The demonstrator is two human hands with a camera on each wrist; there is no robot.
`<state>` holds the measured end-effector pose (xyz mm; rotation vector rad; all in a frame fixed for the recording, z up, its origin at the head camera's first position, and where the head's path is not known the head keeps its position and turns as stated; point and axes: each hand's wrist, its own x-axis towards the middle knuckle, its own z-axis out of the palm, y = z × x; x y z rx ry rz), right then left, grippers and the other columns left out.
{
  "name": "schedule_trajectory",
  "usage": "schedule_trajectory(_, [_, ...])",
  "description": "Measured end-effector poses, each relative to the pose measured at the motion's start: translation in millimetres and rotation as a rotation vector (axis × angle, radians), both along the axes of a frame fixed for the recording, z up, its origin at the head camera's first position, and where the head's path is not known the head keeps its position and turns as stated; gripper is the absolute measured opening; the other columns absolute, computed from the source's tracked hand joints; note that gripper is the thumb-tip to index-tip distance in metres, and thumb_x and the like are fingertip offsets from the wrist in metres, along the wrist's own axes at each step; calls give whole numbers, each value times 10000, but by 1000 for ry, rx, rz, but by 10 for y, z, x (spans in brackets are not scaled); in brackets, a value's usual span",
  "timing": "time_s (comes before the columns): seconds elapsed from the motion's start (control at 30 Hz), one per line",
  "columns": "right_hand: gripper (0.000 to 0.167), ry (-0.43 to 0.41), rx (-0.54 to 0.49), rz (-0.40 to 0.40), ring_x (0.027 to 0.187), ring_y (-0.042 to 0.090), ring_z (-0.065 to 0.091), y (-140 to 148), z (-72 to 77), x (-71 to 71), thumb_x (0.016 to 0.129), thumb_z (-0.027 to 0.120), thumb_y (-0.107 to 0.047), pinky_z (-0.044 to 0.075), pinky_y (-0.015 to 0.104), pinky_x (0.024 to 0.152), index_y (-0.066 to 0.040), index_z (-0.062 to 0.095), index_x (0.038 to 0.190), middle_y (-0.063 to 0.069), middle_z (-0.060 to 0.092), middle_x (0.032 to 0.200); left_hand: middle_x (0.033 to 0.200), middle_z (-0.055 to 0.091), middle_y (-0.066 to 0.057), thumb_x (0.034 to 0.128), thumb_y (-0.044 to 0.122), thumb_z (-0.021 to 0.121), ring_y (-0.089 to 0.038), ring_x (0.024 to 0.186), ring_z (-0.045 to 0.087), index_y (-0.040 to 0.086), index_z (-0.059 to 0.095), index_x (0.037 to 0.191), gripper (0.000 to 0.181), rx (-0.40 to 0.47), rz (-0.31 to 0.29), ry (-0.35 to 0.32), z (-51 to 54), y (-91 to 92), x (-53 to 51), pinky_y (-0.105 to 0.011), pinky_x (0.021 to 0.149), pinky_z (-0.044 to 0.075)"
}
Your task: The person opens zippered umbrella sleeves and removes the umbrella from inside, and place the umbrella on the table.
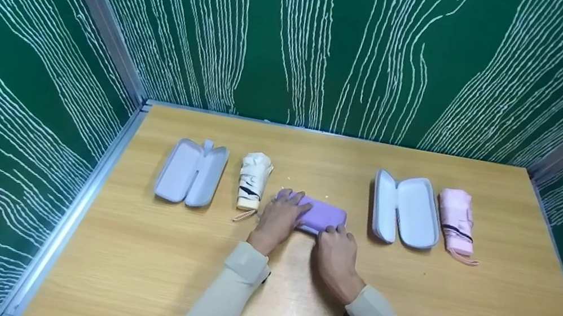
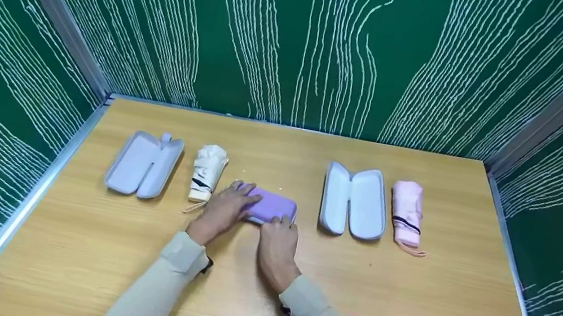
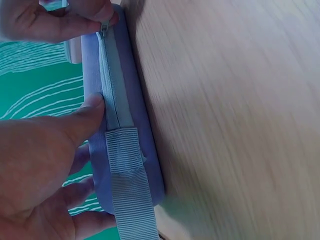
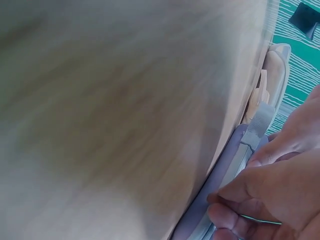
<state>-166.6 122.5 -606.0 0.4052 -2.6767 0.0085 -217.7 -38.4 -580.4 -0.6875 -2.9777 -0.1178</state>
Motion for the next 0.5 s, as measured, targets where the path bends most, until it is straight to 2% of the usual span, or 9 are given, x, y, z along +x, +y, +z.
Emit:
schedule_trajectory(0.4, [72,2,0,16,706,285,631,-51,-24,-15,760,729,67,543,392,573,1,756,763,114,676,731,1511,610,-26,994,353,694,-309,1376,561,303,683,1423,431,-4,13,43,-67,9,10,-425,972,601])
schedule_trajectory(0.5, [74,23,1,21,695,280,623,-88,-36,-23,749,733,65,544,386,571,-5,758,750,109,673,723,1512,611,-31,992,363,692,-315,1376,565,298,680,1427,440,4,13,35,-57,-1,16,-427,993,591])
